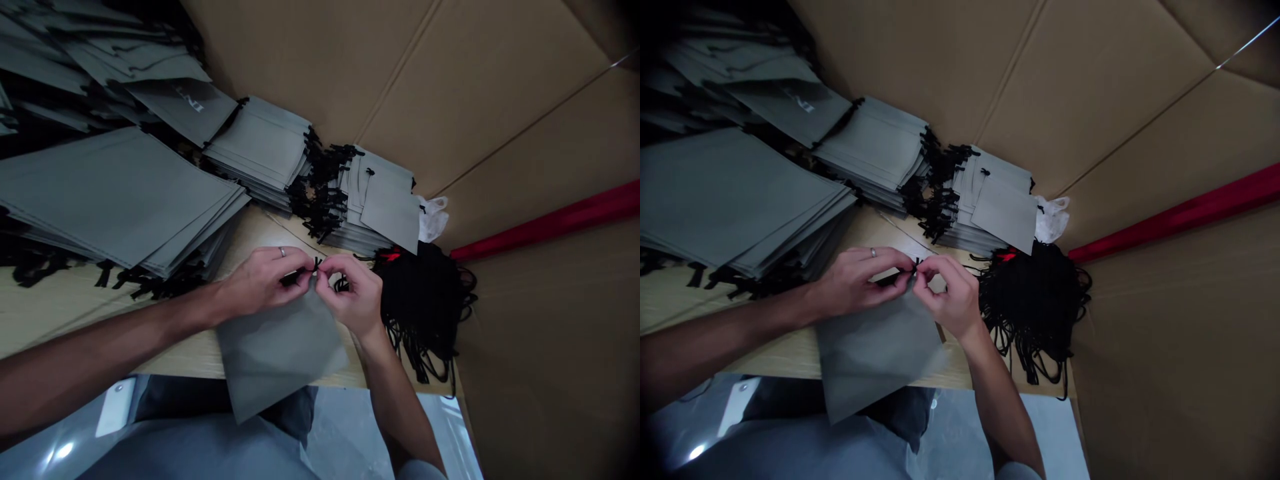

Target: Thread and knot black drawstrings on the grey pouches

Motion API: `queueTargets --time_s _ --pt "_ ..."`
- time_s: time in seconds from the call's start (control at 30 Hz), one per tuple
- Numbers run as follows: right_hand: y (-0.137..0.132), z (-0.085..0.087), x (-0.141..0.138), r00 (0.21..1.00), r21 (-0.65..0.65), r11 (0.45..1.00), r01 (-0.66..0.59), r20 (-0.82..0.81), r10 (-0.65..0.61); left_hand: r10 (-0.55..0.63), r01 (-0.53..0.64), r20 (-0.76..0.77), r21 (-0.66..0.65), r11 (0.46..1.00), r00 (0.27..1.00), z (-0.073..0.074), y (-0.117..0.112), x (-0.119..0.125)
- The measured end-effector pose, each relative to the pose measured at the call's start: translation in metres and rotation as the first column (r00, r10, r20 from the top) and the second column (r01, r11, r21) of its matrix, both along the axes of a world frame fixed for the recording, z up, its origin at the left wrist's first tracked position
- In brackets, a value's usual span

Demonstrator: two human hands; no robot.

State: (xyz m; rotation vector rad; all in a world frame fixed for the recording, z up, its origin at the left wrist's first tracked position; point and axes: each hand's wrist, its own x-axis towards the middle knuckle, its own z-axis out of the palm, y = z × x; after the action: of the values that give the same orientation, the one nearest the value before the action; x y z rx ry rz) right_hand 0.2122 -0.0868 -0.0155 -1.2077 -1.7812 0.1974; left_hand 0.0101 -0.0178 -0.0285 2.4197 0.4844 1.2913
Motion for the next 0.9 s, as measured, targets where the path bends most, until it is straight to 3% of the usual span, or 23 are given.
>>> queueTargets --time_s 0.23,0.37,0.43,0.5,0.57,0.67,0.73,0.8,0.9 --pt "-0.002 -0.001 -0.003 1.0 -0.015 1.0 -0.013 0.005 0.013 -0.01 0.01 -0.001 -0.043 0.999 1.0 -0.001 0.0 -0.003" --pt "-0.002 -0.004 -0.004 0.996 -0.015 1.0 0.014 -0.089 -0.015 -0.011 0.02 0.041 -0.225 0.974 0.999 0.002 -0.002 -0.002" --pt "0.0 -0.004 -0.003 0.994 -0.004 1.0 0.02 -0.107 -0.02 -0.027 0.053 0.076 -0.365 0.929 0.997 0.003 -0.002 0.0" --pt "0.002 -0.004 -0.002 0.994 0.027 0.999 0.021 -0.106 -0.018 -0.053 0.112 0.125 -0.536 0.837 0.991 0.004 -0.001 0.004" --pt "0.004 -0.004 -0.001 0.994 0.059 0.998 0.02 -0.105 -0.014 -0.11 0.201 0.172 -0.708 0.677 0.979 0.004 0.001 0.007" --pt "0.006 -0.004 0.003 0.993 0.069 0.997 0.03 -0.112 -0.022 -0.298 0.288 0.172 -0.866 0.408 0.939 0.002 0.006 0.008" --pt "0.006 -0.003 0.006 0.993 0.061 0.998 0.031 -0.114 -0.024 -0.386 0.29 0.167 -0.914 0.285 0.907 0.001 0.009 0.006" --pt "0.006 -0.001 0.009 0.99 0.027 0.999 0.024 -0.138 -0.02 -0.39 0.294 0.189 -0.928 0.23 0.901 0.001 0.01 0.005" --pt "0.006 0.003 0.015 0.963 -0.121 0.991 -0.06 -0.27 0.026 -0.379 0.304 0.206 -0.927 0.219 0.902 0.0 0.009 0.004"
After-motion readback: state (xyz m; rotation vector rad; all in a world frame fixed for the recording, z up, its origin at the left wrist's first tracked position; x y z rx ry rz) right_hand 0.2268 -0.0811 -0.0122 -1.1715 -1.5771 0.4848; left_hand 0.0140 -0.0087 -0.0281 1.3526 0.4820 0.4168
